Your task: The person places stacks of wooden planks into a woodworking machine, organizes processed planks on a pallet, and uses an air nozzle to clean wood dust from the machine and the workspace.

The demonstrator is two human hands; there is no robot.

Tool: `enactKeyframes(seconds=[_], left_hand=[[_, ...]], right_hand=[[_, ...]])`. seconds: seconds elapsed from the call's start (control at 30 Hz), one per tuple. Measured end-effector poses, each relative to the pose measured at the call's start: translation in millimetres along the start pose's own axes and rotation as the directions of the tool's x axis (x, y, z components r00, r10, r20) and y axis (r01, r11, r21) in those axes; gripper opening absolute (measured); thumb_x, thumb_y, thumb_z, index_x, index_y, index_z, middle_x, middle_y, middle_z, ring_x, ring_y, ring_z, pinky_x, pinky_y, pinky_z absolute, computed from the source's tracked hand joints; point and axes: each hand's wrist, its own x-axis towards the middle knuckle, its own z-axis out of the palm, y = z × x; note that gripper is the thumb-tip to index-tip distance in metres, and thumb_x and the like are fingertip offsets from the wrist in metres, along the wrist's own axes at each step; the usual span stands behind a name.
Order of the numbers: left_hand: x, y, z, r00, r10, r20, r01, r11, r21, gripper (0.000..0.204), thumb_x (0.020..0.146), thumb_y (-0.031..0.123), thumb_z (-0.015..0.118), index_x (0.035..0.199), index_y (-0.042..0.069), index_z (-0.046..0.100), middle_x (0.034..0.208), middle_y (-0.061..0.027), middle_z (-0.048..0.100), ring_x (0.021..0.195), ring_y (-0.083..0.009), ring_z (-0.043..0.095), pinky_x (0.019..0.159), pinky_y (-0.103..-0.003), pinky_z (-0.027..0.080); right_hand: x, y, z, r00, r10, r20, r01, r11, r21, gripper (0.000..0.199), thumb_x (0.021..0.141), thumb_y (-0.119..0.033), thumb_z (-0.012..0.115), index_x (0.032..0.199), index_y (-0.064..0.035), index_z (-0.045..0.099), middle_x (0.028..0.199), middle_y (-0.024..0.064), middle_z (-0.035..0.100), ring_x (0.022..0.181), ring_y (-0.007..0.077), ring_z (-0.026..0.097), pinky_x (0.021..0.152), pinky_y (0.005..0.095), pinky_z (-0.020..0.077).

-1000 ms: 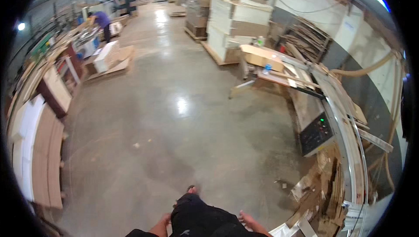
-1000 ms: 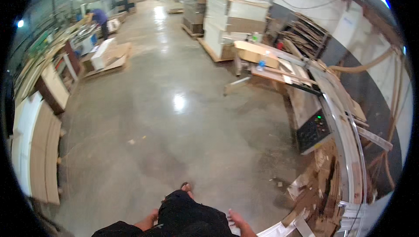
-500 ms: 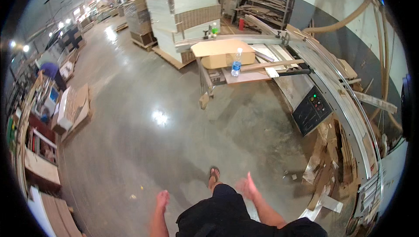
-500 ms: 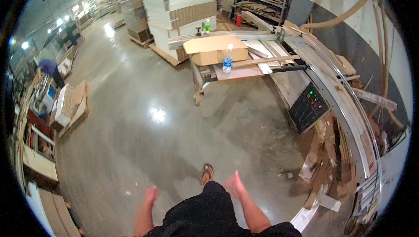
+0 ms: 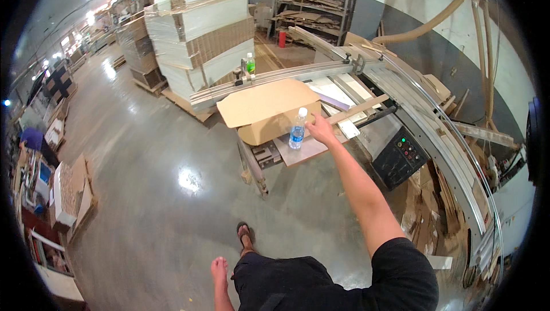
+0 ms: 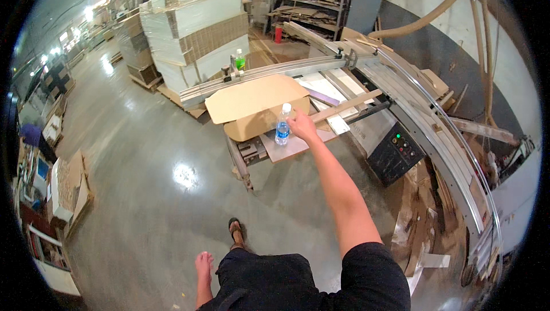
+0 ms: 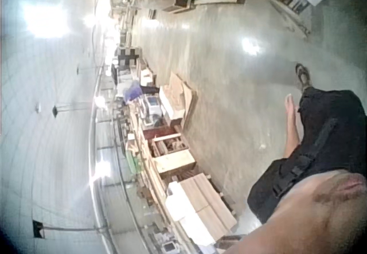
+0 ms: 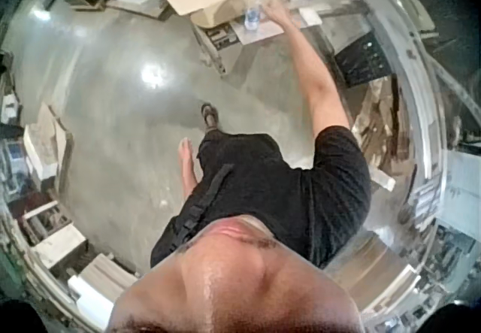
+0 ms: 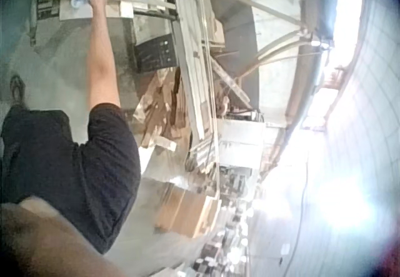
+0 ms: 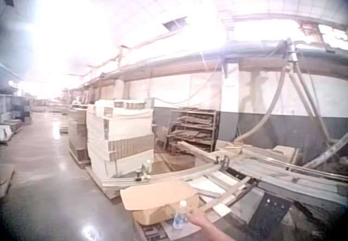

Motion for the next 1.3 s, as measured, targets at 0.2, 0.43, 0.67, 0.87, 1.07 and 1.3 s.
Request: enactKeyframes(seconds=[0.2, 0.43, 0.67, 0.87, 1.07, 1.3], left_hand=[[131, 157, 84, 0.917, 0.339, 0.212, -0.345, 0.939, -0.009, 0.027, 0.09, 0.021, 0.057, 0.109, 0.001, 0.058, 0.095, -0.0061, 0.064, 0.083, -0.0138, 0.061, 0.072, -0.027, 0.047], [176, 325, 194, 0.69, 0.479, 0.543, -0.535, 0.842, -0.062, 0.03, 0.088, 0.012, 0.06, 0.113, -0.005, 0.056, 0.101, -0.0111, 0.064, 0.093, -0.0184, 0.061, 0.085, -0.029, 0.047], [105, 420, 298, 0.004, 0.663, 0.748, -0.974, 0.171, -0.146, 0.065, 0.066, 0.025, 0.079, 0.119, -0.002, 0.052, 0.107, -0.0186, 0.061, 0.102, -0.0341, 0.058, 0.094, -0.042, 0.041], [78, 390, 334, -0.303, 0.339, 0.891, -0.91, 0.175, -0.376, 0.055, 0.062, 0.025, 0.08, 0.108, 0.003, 0.056, 0.099, -0.0146, 0.063, 0.094, -0.0322, 0.061, 0.084, -0.041, 0.045], [16, 381, 343, -0.461, -0.263, 0.848, -0.86, 0.37, -0.352, 0.047, 0.065, 0.022, 0.077, 0.107, 0.008, 0.059, 0.099, -0.0132, 0.066, 0.092, -0.0318, 0.063, 0.078, -0.038, 0.05], [-59, 371, 354, -0.486, -0.656, 0.578, -0.873, 0.395, -0.286, 0.051, 0.067, 0.022, 0.077, 0.113, 0.008, 0.059, 0.097, -0.0094, 0.066, 0.088, -0.0219, 0.062, 0.082, -0.033, 0.048]], right_hand=[[77, -8, 45, 0.991, 0.086, -0.1, -0.109, 0.959, -0.261, 0.046, 0.081, -0.039, 0.06, 0.109, -0.0029, 0.055, 0.104, 0.0238, 0.062, 0.099, 0.0393, 0.059, 0.084, 0.0473, 0.0463], [62, -19, 51, 0.965, 0.034, -0.262, -0.093, 0.971, -0.22, 0.037, 0.078, -0.037, 0.066, 0.086, -0.0017, 0.063, 0.079, 0.0212, 0.064, 0.075, 0.0385, 0.063, 0.067, 0.0458, 0.0498], [-35, -107, 39, 0.935, 0.164, -0.313, -0.132, 0.984, 0.121, 0.032, 0.079, -0.035, 0.067, 0.085, -0.0038, 0.064, 0.072, 0.0156, 0.063, 0.064, 0.0317, 0.062, 0.058, 0.0384, 0.0484], [-127, -114, 38, 0.838, 0.398, -0.374, -0.368, 0.917, 0.153, 0.031, 0.081, -0.036, 0.066, 0.091, -0.0058, 0.064, 0.073, 0.0149, 0.063, 0.065, 0.0332, 0.061, 0.058, 0.0382, 0.0485], [-231, -108, 26, 0.794, 0.428, -0.432, -0.374, 0.904, 0.208, 0.029, 0.081, -0.033, 0.067, 0.096, -0.0077, 0.064, 0.074, 0.0128, 0.062, 0.069, 0.0323, 0.06, 0.061, 0.0391, 0.0477], [-324, -125, -21, 0.902, 0.231, -0.365, -0.222, 0.973, 0.068, 0.026, 0.082, -0.016, 0.065, 0.107, -0.0105, 0.063, 0.096, 0.01, 0.058, 0.078, 0.0296, 0.058, 0.065, 0.039, 0.0459]])
